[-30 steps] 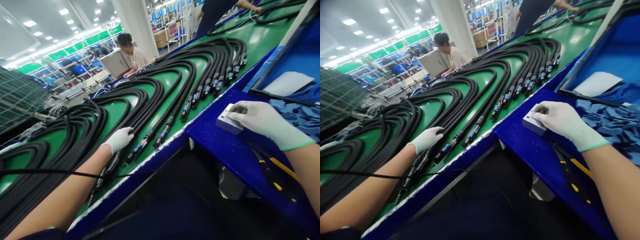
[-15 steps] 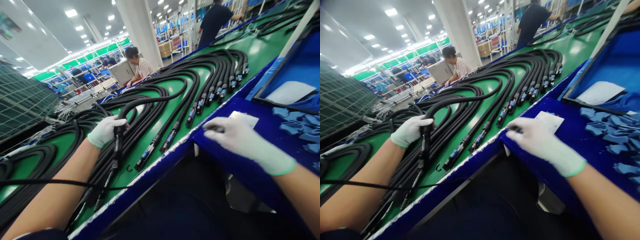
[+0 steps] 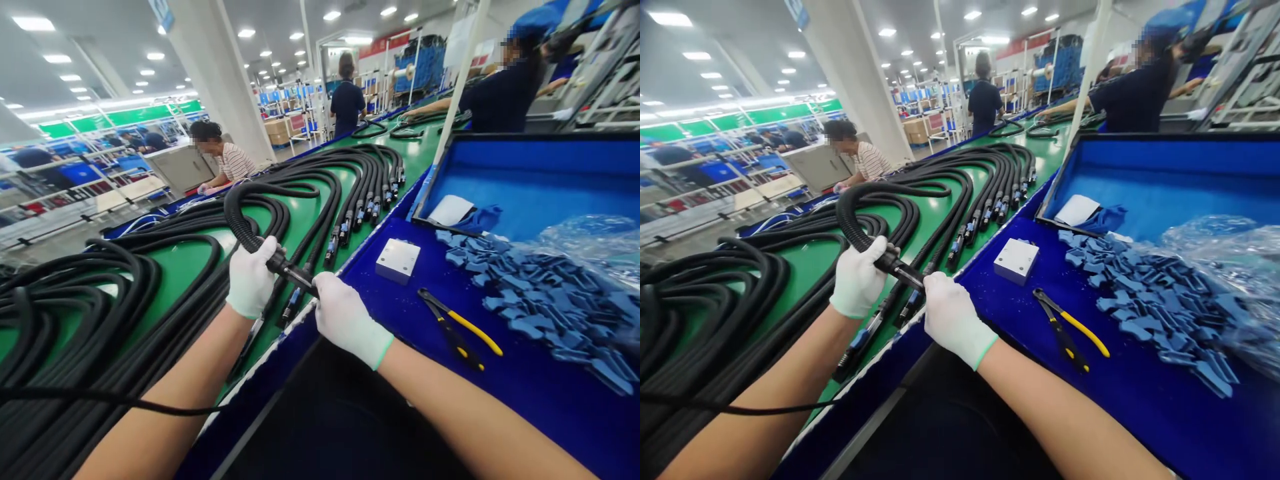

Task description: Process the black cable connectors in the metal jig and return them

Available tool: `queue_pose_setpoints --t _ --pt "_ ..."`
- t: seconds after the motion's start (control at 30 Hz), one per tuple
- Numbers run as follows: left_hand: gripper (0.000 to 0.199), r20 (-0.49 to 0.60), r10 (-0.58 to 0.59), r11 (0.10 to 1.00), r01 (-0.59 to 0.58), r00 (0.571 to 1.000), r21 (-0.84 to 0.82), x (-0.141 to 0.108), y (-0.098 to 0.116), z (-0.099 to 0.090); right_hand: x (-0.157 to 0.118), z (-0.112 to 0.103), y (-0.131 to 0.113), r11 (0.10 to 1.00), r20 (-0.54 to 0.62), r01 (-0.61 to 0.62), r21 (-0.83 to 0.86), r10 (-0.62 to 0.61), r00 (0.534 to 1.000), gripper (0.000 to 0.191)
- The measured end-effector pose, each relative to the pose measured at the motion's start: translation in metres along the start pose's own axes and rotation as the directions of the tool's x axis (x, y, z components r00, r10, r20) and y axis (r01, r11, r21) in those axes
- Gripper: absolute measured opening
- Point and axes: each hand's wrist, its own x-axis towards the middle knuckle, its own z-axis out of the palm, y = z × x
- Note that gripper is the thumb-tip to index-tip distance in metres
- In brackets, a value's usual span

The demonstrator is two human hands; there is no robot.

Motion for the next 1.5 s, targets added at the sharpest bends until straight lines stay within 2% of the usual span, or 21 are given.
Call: queue_pose_setpoints --t 0.1,0.27,0.4,0.5,0.67,0.73,0.83,0.87,0.93,1.0,1.07,1.1,1.13,1.17,1.2,1.23,1.27,1.33,1.4,1.47,1.5 --pt "0.023 -0.009 -0.039 0.997 0.038 0.999 -0.064 -0.004 -0.007 0.01 -0.004 -0.01 0.007 0.999 -0.037 -0.022 0.026 0.023 0.999 0.029" --pt "0.023 0.069 -0.041 0.994 0.048 0.997 -0.099 -0.012 0.005 0.021 -0.007 -0.013 0.015 0.997 0.011 -0.069 0.032 0.068 0.998 0.018" --pt "0.022 0.062 -0.052 0.993 0.059 0.997 -0.106 -0.016 0.012 0.026 -0.006 -0.013 0.017 0.999 -0.016 0.015 0.033 -0.015 1.0 0.021" --pt "0.022 0.044 -0.061 0.996 0.064 0.997 -0.066 -0.018 0.013 0.028 -0.002 -0.013 0.017 0.996 -0.03 0.058 0.064 -0.056 0.998 0.018" --pt "0.02 -0.03 -0.052 0.995 0.054 0.998 0.078 -0.023 0.008 0.028 -0.001 -0.013 0.02 0.963 -0.006 -0.002 0.271 0.004 1.0 0.01" --pt "0.02 -0.028 -0.055 0.994 0.057 0.998 0.094 -0.024 0.004 0.029 -0.003 -0.01 0.021 0.947 0.024 -0.062 0.316 0.057 0.998 0.02" --pt "0.022 0.029 -0.101 0.995 0.101 0.994 -0.007 -0.024 0.0 0.03 -0.006 -0.006 0.022 0.945 0.071 -0.156 0.288 0.141 0.987 0.061" --pt "0.024 0.054 -0.121 0.992 0.123 0.991 -0.042 -0.023 -0.001 0.029 -0.007 -0.006 0.023 0.951 0.085 -0.169 0.26 0.152 0.985 0.066" --pt "0.03 0.09 -0.148 0.988 0.15 0.985 -0.026 -0.022 -0.004 0.024 -0.009 -0.01 0.025 0.967 0.112 -0.159 0.197 0.139 0.984 0.052" --pt "0.033 0.004 -0.078 0.994 0.077 0.997 0.08 -0.022 -0.007 0.016 -0.013 -0.02 0.028 0.981 0.123 -0.127 0.145 0.109 0.986 0.037" --pt "0.036 -0.01 0.164 0.957 -0.157 0.986 0.245 -0.027 -0.011 0.01 -0.018 -0.035 0.028 0.992 0.123 -0.084 0.099 0.071 0.99 0.033" --pt "0.037 0.105 0.315 0.894 -0.332 0.943 0.3 -0.03 -0.014 0.008 -0.02 -0.043 0.027 0.996 0.13 -0.061 0.072 0.051 0.99 0.032" --pt "0.037 0.281 0.437 0.806 -0.511 0.854 0.3 -0.034 -0.018 0.008 -0.023 -0.051 0.025 0.998 0.145 -0.039 0.041 0.033 0.989 0.029" --pt "0.035 0.473 0.504 0.714 -0.657 0.723 0.243 -0.039 -0.022 0.009 -0.025 -0.06 0.024 1.0 0.17 -0.023 0.011 0.021 0.985 0.026" --pt "0.031 0.615 0.524 0.647 -0.745 0.589 0.163 -0.043 -0.026 0.012 -0.028 -0.069 0.024 1.0 0.201 -0.014 -0.008 0.015 0.979 0.022" --pt "0.028 0.687 0.523 0.618 -0.779 0.505 0.102 -0.046 -0.029 0.017 -0.031 -0.08 0.024 1.0 0.231 -0.017 -0.01 0.019 0.973 0.018" --pt "0.027 0.709 0.508 0.632 -0.771 0.489 0.079 -0.049 -0.032 0.023 -0.035 -0.091 0.027 0.999 0.25 -0.036 0.003 0.034 0.968 0.015" --pt "0.026 0.687 0.422 0.745 -0.658 0.592 0.11 -0.053 -0.033 0.035 -0.048 -0.117 0.04 0.99 0.226 -0.13 0.047 0.116 0.967 0.025" --pt "0.026 0.656 0.264 0.869 -0.469 0.707 0.155 -0.053 -0.027 0.047 -0.067 -0.139 0.059 0.953 0.129 -0.301 0.026 0.296 0.946 0.038" --pt "0.028 0.622 0.103 0.943 -0.274 0.777 0.187 -0.05 -0.017 0.057 -0.089 -0.15 0.08 0.863 0.058 -0.485 -0.145 0.497 0.866 0.038" --pt "0.029 0.609 0.036 0.962 -0.193 0.793 0.194 -0.048 -0.011 0.061 -0.1 -0.15 0.089 0.812 0.038 -0.517 -0.271 0.546 0.837 0.033"
